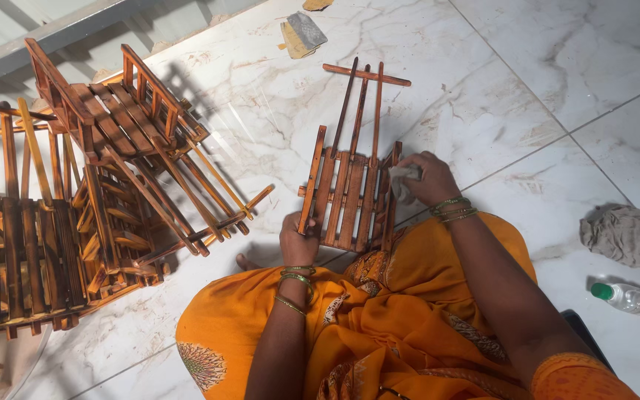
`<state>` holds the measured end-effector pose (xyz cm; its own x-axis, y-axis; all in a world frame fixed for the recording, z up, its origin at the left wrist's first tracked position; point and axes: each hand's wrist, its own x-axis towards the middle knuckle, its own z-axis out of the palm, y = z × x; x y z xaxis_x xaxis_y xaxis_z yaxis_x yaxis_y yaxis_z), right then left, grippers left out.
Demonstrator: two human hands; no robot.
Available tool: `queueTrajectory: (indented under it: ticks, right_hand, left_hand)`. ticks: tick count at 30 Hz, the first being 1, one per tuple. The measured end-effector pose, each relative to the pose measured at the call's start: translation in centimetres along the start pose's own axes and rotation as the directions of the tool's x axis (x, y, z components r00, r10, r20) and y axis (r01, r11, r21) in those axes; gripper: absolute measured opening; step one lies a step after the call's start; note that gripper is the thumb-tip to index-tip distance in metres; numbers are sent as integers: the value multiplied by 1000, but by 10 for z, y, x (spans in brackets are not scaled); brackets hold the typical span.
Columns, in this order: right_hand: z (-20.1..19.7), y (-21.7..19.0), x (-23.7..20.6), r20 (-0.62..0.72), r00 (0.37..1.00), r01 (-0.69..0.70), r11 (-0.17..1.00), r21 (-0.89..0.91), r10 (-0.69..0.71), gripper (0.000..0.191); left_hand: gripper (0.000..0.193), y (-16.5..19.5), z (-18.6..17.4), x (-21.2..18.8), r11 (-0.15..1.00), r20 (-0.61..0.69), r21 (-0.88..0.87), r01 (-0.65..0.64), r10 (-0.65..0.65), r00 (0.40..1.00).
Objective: The person sits on the floor and wipes small wooden furniture pieces with a cloth. They handle each piece individually, turning them over to wipe different sides, then place them aside. The person repeats this process for several items.
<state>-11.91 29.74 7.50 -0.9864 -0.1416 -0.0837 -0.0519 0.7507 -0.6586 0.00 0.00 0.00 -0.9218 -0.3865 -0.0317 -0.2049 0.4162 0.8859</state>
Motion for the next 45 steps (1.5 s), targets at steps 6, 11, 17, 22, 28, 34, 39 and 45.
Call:
queueTrajectory:
  ticks: [6,11,17,22,28,34,39,45]
  right_hand:
    - [-8,0,-37,657,739,-45,962,271,-151,34]
    - [-7,-18,-42,593,784,-2,954,301,-186,44]
    - [2,-24,-27,92,984,142,985,99,-151,28]
    - [9,-28,-9,-40,982,188,957,219,-184,31]
    - [14,-6,-29,403,914,-125,910,395,-49,36]
    - [14,-18,-20,116,992,25,986,162,-44,35]
    - [34,-41,4,52,957,256,919,300,-284,22]
    - [59,-44,-1,74,971,209,958,195,-227,25]
  left_hand:
    - [15,10,-8,-5,969,-84,103,-223,232,969]
    - [32,16,-13,-3,983,48,101,151,-156,987]
    - [49,-6,-5,1,980,30,-25,198,-197,980]
    - [52,-30,6,4,994,35,-50,98,-97,995]
    - [56,-37,9,7,955,-65,-154,254,-266,962]
    - [58,-33,1,9,953,-132,-139,269,-287,949]
    - [57,-35,-2,12,969,-192,-108,223,-240,952]
    - [56,-44,-8,16,957,-224,-82,280,-291,930]
